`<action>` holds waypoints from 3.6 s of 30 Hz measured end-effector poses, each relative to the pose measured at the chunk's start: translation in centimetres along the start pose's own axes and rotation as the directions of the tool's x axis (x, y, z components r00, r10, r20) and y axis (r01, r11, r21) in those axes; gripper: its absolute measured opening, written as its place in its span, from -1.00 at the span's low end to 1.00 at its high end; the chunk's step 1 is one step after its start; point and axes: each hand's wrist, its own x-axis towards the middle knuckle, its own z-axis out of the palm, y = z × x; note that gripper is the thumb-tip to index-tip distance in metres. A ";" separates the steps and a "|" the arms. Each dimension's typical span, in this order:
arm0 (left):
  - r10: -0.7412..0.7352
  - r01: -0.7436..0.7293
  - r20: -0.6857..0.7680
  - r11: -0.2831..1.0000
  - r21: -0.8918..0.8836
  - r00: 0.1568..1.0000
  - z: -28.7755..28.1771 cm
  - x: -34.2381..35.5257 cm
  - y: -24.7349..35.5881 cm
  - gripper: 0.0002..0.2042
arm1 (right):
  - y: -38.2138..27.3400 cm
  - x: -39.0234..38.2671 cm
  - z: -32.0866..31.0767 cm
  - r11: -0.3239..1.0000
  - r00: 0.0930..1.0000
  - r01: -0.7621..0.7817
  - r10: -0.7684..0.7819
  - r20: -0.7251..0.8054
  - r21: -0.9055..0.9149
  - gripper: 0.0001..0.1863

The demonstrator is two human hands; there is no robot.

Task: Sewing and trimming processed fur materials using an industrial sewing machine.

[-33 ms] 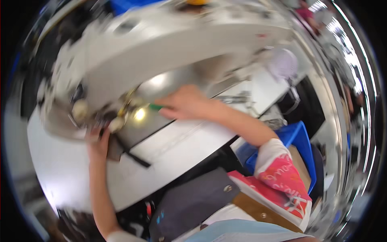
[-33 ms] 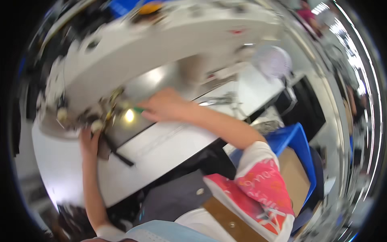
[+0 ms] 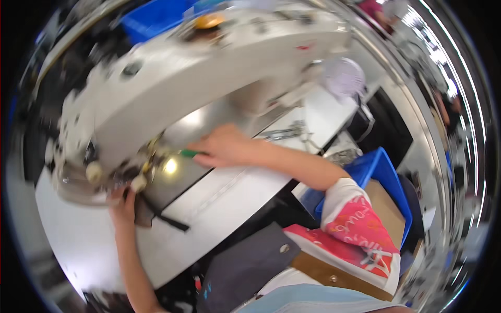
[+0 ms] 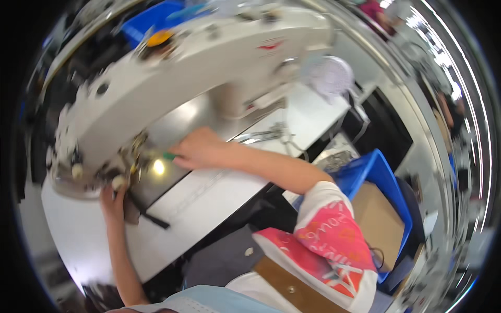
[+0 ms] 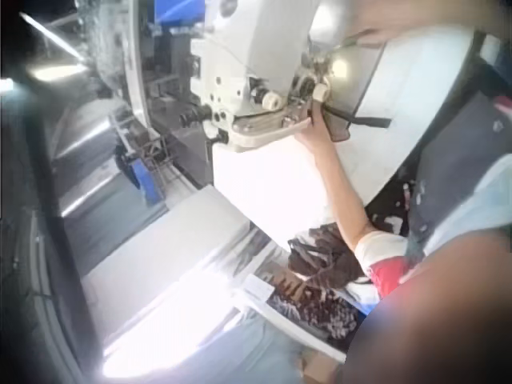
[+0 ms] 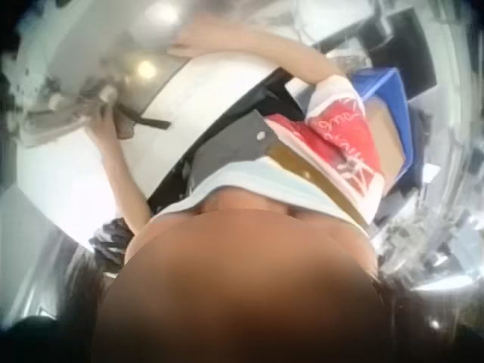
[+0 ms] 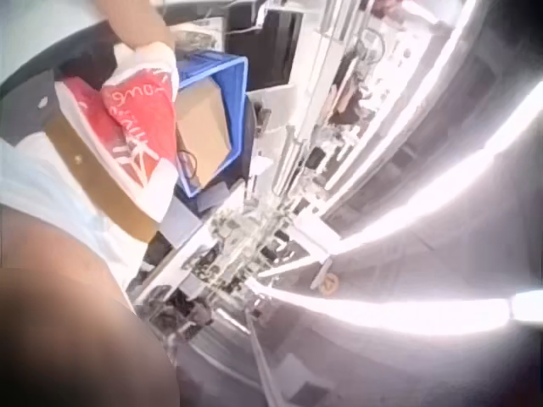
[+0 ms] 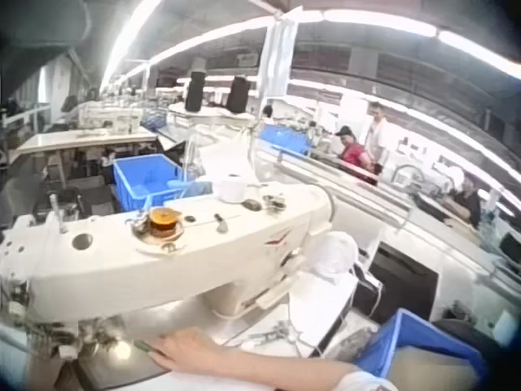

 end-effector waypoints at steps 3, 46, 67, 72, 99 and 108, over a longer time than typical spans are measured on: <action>-0.003 0.002 0.053 1.000 0.012 0.999 -0.6 0.0 -0.5 -0.52 | -0.6 -0.9 -0.2 0.986 0.975 -0.133 0.148 -0.163 0.104 -0.79; -0.399 -0.262 -0.100 -0.375 -0.889 0.912 -7.6 -11.6 8.4 -0.80 | -15.7 -10.4 2.2 0.446 0.959 0.282 -0.154 -0.238 0.849 -0.83; -0.669 -0.523 -0.331 -0.101 -0.846 0.665 -9.0 -15.7 8.4 -0.72 | -14.7 -12.8 3.6 0.640 0.984 -0.013 -0.127 0.122 0.768 -0.82; -0.589 -0.476 -0.293 -0.182 -0.860 0.753 -7.5 -16.9 10.2 -0.76 | -16.3 -11.4 3.0 0.244 0.790 -0.513 -0.241 0.564 0.823 -0.75; -0.728 -0.658 -0.572 0.223 -0.719 0.378 -15.5 -29.6 0.3 -0.53 | -18.8 -13.8 2.9 0.458 0.876 -0.044 -0.410 0.255 0.888 -0.92; -0.682 0.365 -0.628 0.514 -0.776 -0.376 -20.7 -62.1 0.3 -0.53 | -21.7 -11.1 4.2 0.516 0.783 0.029 -0.544 0.301 0.856 -0.73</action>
